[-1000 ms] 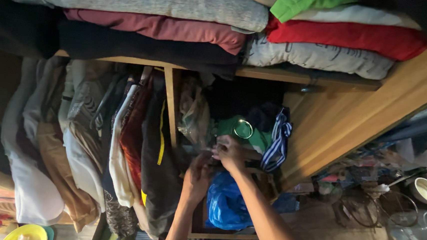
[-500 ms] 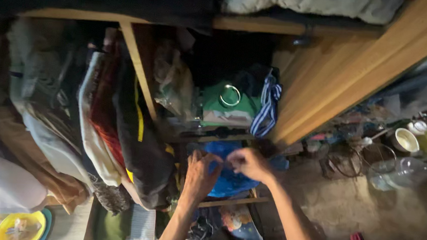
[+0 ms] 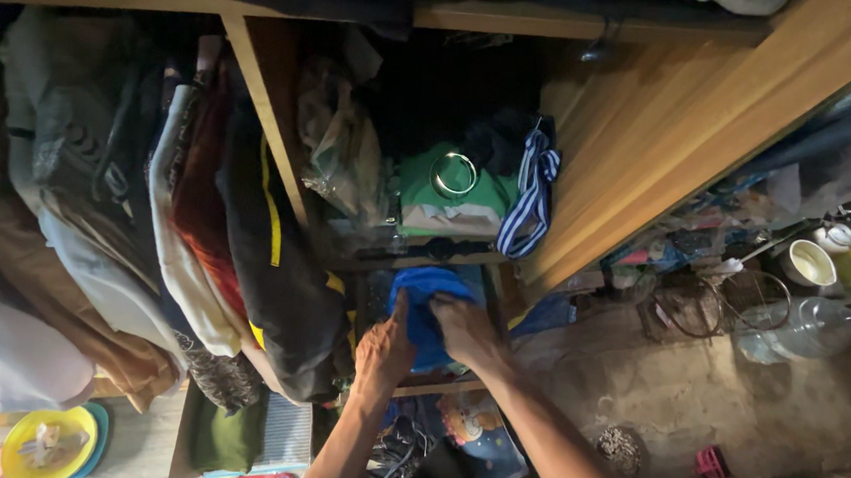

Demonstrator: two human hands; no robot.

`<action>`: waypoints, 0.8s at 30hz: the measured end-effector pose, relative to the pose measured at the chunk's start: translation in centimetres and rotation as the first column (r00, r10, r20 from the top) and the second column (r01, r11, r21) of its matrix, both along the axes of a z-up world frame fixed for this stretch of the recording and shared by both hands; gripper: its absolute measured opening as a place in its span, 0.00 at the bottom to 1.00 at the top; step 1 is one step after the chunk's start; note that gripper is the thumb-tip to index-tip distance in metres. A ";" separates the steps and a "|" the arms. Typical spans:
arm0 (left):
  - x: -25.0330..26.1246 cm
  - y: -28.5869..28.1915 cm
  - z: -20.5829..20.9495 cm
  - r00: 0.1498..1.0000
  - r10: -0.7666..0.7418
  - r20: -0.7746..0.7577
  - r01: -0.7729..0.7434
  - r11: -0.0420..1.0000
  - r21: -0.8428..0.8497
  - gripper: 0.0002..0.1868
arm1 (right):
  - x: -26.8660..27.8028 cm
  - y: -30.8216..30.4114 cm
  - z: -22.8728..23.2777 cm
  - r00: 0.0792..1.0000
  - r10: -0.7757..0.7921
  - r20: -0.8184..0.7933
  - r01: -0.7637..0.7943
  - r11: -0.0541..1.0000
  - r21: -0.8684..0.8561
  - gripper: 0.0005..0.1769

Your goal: The person opens a small plastic bottle, places it in a blue plastic bag, and puts the bag into a wooden shelf. They then handle a small white box, a brown leather wallet, and a clear plastic bag containing small items, placing each into the shelf.

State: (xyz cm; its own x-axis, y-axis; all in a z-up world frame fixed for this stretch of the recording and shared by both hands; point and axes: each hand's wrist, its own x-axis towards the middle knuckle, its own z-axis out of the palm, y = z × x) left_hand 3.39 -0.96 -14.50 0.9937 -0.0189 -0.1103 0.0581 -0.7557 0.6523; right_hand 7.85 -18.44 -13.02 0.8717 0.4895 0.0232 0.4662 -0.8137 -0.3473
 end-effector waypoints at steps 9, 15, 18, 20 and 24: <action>-0.1 -0.1 -2.1 0.999 0.020 0.029 -0.020 1.000 0.012 0.47 | -0.5 0.2 -0.3 1.000 0.004 0.028 -0.004 1.000 -0.003 0.14; -1.2 1.6 0.3 1.000 0.011 -0.005 -0.012 0.991 -0.137 0.42 | -1.5 -0.7 5.9 0.864 -0.233 -0.446 0.471 0.687 0.553 0.13; -1.8 2.2 2.4 0.944 -0.088 0.318 0.118 0.990 -0.077 0.41 | -1.9 -1.9 8.0 0.795 -0.214 -0.568 0.602 0.402 0.690 0.16; -1.8 2.4 4.9 0.903 -0.080 0.423 0.095 0.995 -0.014 0.34 | -2.5 -1.9 9.0 0.803 -0.161 -0.574 0.590 0.357 0.724 0.15; -1.8 2.2 11.3 0.986 0.034 0.162 0.063 0.828 -0.557 0.29 | -3.5 -1.6 9.3 0.809 -0.106 -0.578 0.576 0.343 0.742 0.15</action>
